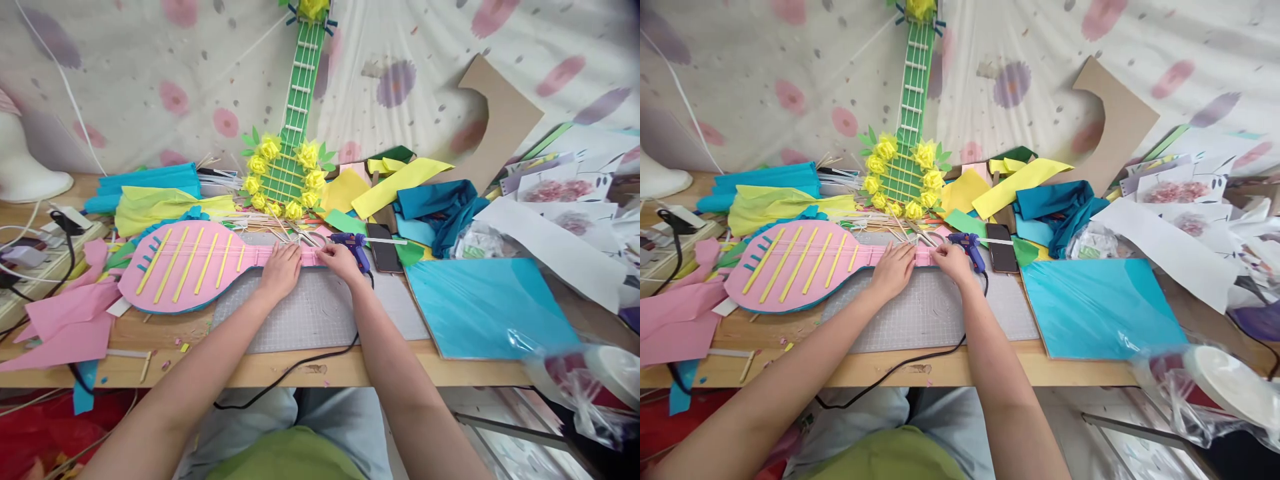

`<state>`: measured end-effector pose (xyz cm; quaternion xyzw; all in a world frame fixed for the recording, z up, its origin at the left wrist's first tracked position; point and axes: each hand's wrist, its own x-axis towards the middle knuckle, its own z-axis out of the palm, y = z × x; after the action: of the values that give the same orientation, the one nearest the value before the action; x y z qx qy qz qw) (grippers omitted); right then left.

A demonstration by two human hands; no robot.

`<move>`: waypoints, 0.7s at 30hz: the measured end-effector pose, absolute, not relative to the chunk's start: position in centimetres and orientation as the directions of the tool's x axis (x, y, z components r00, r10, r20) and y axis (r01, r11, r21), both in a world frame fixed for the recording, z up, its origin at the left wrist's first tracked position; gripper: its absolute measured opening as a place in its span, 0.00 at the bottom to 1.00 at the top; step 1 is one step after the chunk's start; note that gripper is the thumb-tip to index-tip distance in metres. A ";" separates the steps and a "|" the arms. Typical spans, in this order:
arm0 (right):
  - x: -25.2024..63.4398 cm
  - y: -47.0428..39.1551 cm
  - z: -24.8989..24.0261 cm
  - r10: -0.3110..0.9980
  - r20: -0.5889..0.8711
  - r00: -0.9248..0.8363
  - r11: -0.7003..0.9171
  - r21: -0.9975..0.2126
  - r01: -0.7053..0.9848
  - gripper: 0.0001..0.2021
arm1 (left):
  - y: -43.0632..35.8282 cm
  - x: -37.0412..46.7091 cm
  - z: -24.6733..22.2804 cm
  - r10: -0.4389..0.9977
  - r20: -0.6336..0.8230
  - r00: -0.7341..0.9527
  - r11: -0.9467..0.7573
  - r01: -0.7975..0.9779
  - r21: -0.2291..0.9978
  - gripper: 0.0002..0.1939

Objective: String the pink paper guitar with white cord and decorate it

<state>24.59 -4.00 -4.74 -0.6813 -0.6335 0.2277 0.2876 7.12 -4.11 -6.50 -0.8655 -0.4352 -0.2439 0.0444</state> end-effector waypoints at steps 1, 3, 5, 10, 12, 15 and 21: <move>24.5 -4.0 -4.7 0.992 0.052 0.112 -0.049 -0.664 0.746 0.13 | -4.2 7.5 -6.7 0.730 0.453 0.512 -0.619 0.775 0.122 0.21; 24.3 -4.0 -4.7 0.988 0.041 0.149 -0.089 -0.639 0.764 0.12 | -4.4 7.9 -7.1 0.733 0.437 0.522 -0.615 0.783 0.096 0.24; 24.2 -4.0 -4.8 0.982 0.030 0.188 -0.128 -0.622 0.772 0.11 | -4.5 7.9 -7.2 0.735 0.414 0.537 -0.614 0.786 0.071 0.26; 23.7 -4.0 -5.0 0.961 0.071 0.269 -0.182 -0.570 0.802 0.12 | -4.7 7.8 -7.5 0.738 0.373 0.562 -0.622 0.781 0.054 0.26; 23.6 -4.1 -5.1 0.957 0.083 0.279 -0.186 -0.562 0.806 0.12 | -4.7 7.8 -7.6 0.737 0.375 0.562 -0.624 0.779 0.060 0.26; 23.6 -4.1 -5.2 0.948 0.089 0.304 -0.203 -0.565 0.799 0.12 | -4.8 7.8 -7.6 0.724 0.395 0.566 -0.636 0.769 0.066 0.25; 23.5 -4.2 -5.3 0.940 0.106 0.326 -0.221 -0.538 0.814 0.13 | -4.9 7.8 -7.6 0.730 0.393 0.559 -0.639 0.762 0.103 0.23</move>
<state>23.48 -4.15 -5.32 -0.7720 -0.5678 0.1217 0.2587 7.84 -4.91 -7.62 -0.8820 -0.4229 -0.2041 0.0393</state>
